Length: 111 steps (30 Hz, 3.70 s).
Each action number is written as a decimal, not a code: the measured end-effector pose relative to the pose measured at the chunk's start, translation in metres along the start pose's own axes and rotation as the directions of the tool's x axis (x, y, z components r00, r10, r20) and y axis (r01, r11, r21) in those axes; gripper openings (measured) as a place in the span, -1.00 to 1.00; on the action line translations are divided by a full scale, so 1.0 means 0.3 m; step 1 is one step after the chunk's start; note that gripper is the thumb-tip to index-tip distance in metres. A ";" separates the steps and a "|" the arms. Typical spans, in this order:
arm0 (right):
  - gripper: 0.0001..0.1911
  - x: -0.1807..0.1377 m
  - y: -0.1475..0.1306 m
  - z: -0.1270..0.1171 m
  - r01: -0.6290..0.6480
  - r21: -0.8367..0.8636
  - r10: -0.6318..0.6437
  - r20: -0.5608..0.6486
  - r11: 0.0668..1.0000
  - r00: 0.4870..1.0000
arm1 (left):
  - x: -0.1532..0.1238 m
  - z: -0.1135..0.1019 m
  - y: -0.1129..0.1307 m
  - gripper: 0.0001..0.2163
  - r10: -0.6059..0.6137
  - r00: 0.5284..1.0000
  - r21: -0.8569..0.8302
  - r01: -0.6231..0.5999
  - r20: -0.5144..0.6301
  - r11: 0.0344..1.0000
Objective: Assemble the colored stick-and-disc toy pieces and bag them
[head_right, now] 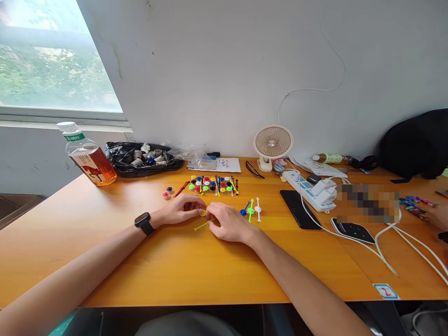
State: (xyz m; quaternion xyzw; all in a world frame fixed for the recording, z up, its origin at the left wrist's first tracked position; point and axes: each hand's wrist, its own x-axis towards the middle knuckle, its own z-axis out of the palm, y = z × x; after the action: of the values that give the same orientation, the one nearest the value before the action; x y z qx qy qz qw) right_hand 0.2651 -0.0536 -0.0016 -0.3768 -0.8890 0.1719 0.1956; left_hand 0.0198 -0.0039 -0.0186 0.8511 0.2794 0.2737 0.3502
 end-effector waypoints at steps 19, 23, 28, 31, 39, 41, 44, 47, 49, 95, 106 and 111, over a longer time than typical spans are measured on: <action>-0.84 0.005 -0.011 -0.001 0.048 -0.008 -0.048 0.014 0.999 0.999 | -0.009 -0.002 0.011 -0.55 -0.031 0.992 -0.023 0.029 -0.126 0.999; -0.86 0.011 -0.015 0.000 0.062 -0.017 -0.063 -0.069 0.998 0.996 | -0.020 -0.004 0.023 -0.57 0.012 0.998 0.029 -0.010 -0.069 1.000; -0.90 0.017 -0.016 -0.002 0.025 -0.046 -0.032 -0.156 0.999 0.987 | -0.021 0.006 0.028 -0.61 0.067 0.996 0.207 -0.053 -0.060 0.977; -0.91 0.017 -0.008 0.006 -0.028 -0.039 0.021 -0.158 0.999 0.987 | -0.018 0.013 0.023 -0.61 0.076 0.994 0.259 -0.054 -0.074 0.964; -0.85 0.026 0.039 0.026 -0.072 0.102 0.099 -0.290 0.992 0.952 | -0.007 0.010 0.011 -0.64 0.007 0.968 0.209 0.047 -0.250 0.977; -0.88 0.029 0.049 0.023 -0.050 0.097 0.077 -0.304 0.994 0.950 | -0.007 0.007 0.010 -0.64 -0.007 0.969 0.201 0.059 -0.249 0.978; -0.86 0.031 0.060 0.021 -0.023 0.075 0.045 -0.304 0.997 0.952 | -0.007 0.004 0.011 -0.65 -0.019 0.976 0.197 0.063 -0.219 0.978; -0.85 0.030 0.063 0.023 -0.011 0.073 0.033 -0.305 0.997 0.952 | -0.007 0.004 0.011 -0.68 -0.031 0.977 0.200 0.075 -0.213 0.977; -0.85 0.028 0.062 0.023 -0.013 0.079 0.037 -0.304 0.997 0.952 | -0.006 0.004 0.008 -0.68 -0.035 0.978 0.210 0.079 -0.206 0.975; -0.80 0.009 0.038 -0.014 -0.038 -0.098 0.028 -0.092 0.994 0.995 | 0.010 0.049 0.034 -0.91 0.264 0.961 0.398 -0.213 -0.078 0.893; -0.80 0.012 0.063 0.000 -0.036 -0.010 0.034 -0.169 0.999 0.985 | 0.006 0.025 0.039 -0.93 0.152 0.986 0.280 -0.127 -0.068 0.951; -0.79 0.020 0.060 -0.004 -0.043 0.000 0.042 -0.155 0.999 0.987 | 0.008 0.016 0.051 -0.90 0.205 0.978 0.355 -0.180 -0.034 0.917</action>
State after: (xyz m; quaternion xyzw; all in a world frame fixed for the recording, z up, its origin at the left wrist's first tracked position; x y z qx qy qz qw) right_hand 0.2727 -0.0372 -0.0075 -0.4081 -0.8632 0.1446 0.2597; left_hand 0.0291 -0.0135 -0.0095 0.9129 0.2507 0.2826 0.1543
